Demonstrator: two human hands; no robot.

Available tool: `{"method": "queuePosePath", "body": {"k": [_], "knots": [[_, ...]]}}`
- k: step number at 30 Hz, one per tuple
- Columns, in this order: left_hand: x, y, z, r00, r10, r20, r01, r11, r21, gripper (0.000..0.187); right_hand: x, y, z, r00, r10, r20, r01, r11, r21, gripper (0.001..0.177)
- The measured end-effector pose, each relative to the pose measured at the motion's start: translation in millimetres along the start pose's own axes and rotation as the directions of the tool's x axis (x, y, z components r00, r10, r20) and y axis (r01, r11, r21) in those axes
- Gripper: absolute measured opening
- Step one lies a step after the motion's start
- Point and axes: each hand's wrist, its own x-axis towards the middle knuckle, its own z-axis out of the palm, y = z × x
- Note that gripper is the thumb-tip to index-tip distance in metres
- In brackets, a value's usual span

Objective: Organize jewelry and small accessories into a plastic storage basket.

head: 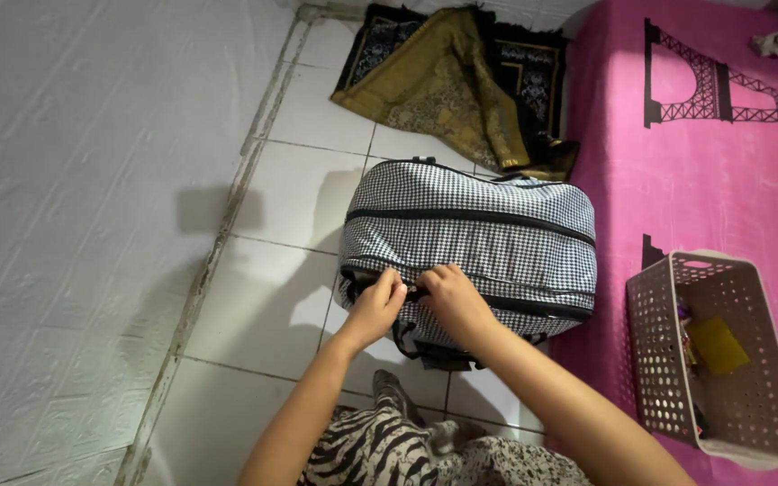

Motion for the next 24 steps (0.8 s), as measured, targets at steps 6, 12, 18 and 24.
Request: {"method": "queuePosePath", "body": {"k": [6,12,18,24], "knots": [[-7,19,7,0.995,0.089,-0.051,-0.071,0.959,0.274,0.017,2,6,3,0.997,-0.01,0.079,0.019,0.993,-0.113,0.022],[-13,11,8,0.991,0.023,-0.131,-0.034,0.996,-0.08,0.012,-1,-4,-4,0.995,-0.069,-0.067,0.054,0.979,-0.198,0.02],[-6,-14,13,0.996,-0.041,-0.083,0.022,0.975,-0.219,0.014,-13,3,11,0.983,-0.171,0.059,0.179,0.874,-0.452,0.018],[-13,50,-12,0.962,0.216,-0.167,-0.117,0.877,0.466,0.019,-1,-6,-4,0.98,-0.2,0.002,0.177,0.866,-0.467,0.019]]}}
